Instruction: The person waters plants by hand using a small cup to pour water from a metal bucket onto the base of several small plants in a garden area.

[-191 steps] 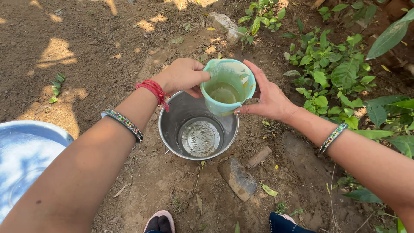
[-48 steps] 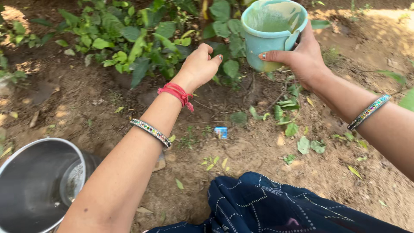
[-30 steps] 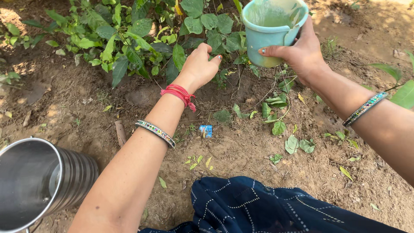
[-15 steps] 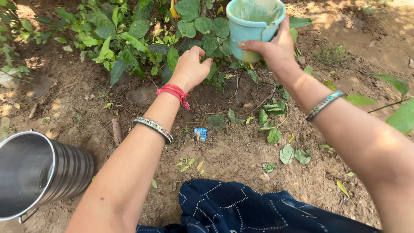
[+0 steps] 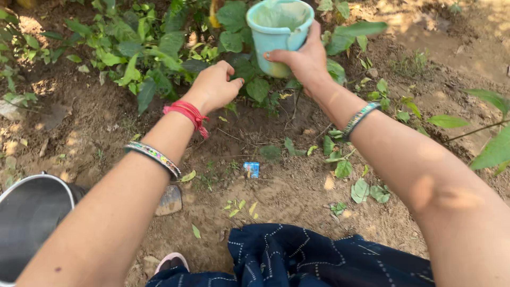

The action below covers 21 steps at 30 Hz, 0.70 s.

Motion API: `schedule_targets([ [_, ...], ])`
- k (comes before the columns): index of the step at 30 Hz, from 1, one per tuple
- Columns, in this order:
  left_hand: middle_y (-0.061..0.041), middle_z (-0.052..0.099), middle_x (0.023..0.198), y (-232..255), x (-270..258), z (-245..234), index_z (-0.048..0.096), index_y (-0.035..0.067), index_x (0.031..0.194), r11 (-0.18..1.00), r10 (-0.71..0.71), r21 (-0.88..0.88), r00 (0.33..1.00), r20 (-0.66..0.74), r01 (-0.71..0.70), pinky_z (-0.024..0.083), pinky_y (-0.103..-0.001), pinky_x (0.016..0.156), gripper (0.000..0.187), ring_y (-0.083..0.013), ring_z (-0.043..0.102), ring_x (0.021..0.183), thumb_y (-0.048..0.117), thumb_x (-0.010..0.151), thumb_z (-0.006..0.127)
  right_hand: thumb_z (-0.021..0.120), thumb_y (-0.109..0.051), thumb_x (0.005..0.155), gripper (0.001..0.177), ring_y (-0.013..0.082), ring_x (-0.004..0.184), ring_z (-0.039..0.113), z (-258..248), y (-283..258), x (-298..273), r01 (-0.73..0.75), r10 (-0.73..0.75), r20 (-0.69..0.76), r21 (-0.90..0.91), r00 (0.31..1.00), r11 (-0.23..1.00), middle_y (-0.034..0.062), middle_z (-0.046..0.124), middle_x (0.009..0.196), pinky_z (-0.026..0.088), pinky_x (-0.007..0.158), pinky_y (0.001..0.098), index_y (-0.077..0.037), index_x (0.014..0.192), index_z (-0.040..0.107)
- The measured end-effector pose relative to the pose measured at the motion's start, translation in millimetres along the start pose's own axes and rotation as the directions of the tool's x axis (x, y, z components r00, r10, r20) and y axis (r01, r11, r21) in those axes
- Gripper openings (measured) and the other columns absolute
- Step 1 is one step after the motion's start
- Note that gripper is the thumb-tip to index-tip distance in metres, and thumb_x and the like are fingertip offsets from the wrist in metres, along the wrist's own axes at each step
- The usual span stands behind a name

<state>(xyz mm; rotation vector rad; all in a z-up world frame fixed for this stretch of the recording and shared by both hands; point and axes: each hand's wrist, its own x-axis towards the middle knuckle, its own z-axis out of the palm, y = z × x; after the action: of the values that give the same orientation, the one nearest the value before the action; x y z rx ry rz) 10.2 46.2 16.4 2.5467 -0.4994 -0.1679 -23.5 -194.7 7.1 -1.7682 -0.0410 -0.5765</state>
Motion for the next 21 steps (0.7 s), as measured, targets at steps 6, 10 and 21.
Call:
schedule_targets([
  [6, -0.020, 0.069, 0.119, -19, 4, 9, 0.061, 0.001, 0.125, 0.992, 0.023, -0.121, 0.999, -0.034, -0.027, 0.051, -0.043, 0.097, 0.053, -0.0351, 0.066, 0.113, 0.039, 0.090, 0.070, 0.096, -0.018, 0.068, 0.095, 0.0235, 0.128, 0.063, -13, -27, -16, -0.061, 0.066, 0.068, -0.071, 0.996, 0.996, 0.0109, 0.061, 0.136, 0.054, 0.109, 0.0375, -0.008, 0.143, 0.038],
  [10, -0.022, 0.068, 0.124, -13, 16, 7, 0.061, 0.000, 0.126, 0.986, 0.105, -0.125, 0.993, -0.047, -0.110, 0.050, -0.042, 0.101, 0.052, -0.0365, 0.064, 0.118, 0.039, 0.092, 0.070, 0.095, -0.017, 0.068, 0.096, 0.0236, 0.129, 0.062, -24, -42, -29, -0.111, 0.125, 0.089, -0.145, 0.988, 0.983, 0.0107, 0.059, 0.138, 0.054, 0.110, 0.0375, -0.008, 0.144, 0.036],
  [21, -0.021, 0.065, 0.129, -13, 30, 11, 0.058, 0.000, 0.130, 0.981, 0.157, -0.124, 0.987, 0.032, -0.152, 0.047, -0.042, 0.104, 0.054, -0.0355, 0.061, 0.123, 0.037, 0.093, 0.068, 0.094, -0.014, 0.064, 0.101, 0.0251, 0.131, 0.059, -36, -46, -57, -0.226, 0.255, 0.076, -0.271, 0.964, 0.935, 0.0112, 0.057, 0.139, 0.052, 0.111, 0.0400, -0.007, 0.146, 0.036],
])
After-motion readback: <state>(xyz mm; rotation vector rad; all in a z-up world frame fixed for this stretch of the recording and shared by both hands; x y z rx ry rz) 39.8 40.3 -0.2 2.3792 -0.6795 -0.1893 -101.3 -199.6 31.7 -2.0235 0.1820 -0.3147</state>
